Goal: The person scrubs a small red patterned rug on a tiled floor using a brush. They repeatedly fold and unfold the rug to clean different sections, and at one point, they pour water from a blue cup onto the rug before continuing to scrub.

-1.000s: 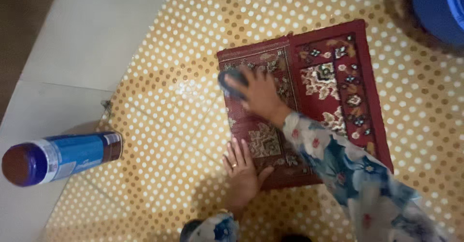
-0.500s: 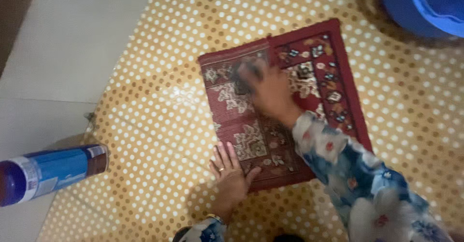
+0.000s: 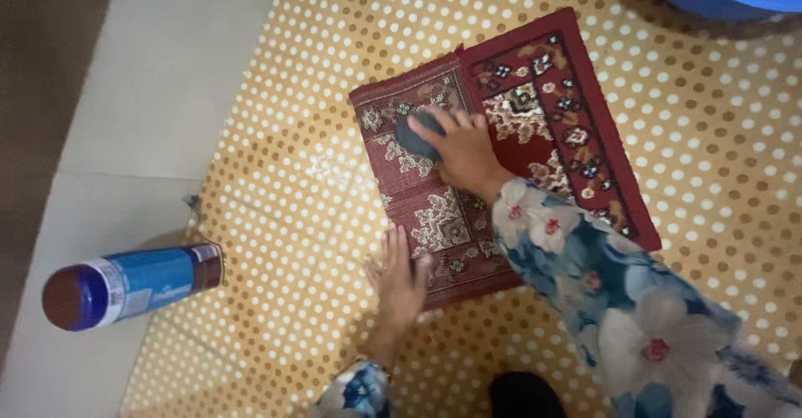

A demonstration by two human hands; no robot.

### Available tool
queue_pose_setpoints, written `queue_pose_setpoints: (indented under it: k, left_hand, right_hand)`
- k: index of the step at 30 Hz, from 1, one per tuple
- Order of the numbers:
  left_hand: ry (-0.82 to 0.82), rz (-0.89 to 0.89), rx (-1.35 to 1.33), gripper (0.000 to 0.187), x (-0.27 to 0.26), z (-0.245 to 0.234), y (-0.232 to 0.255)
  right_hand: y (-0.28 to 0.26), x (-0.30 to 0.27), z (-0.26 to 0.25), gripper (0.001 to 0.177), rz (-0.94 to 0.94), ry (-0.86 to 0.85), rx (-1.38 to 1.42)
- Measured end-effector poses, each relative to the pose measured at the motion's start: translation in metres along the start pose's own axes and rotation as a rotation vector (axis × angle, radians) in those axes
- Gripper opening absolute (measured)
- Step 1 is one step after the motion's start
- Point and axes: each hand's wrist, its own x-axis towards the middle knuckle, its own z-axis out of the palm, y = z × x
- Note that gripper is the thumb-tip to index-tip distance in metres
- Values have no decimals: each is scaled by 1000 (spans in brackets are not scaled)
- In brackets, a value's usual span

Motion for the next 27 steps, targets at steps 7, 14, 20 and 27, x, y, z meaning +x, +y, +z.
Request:
queue_pose_setpoints:
  k: [7,14,20,27]
  left_hand:
    - [-25,51,22,68,16,-8,-42]
    - [27,5,288,66,13,-17,-7]
    - [-253,-106,745,123,3,-39,70]
    - [-314,-125,822,143,6,-38,96]
  right_hand:
    - [-39,-142,-2,102,-277,-213,111]
    - [-58,-248,-40,99,-573,-571,257]
    - [-2,-208,-63,82,-433,-198,446]
    - [115,-44,-97,100,155,-52,75]
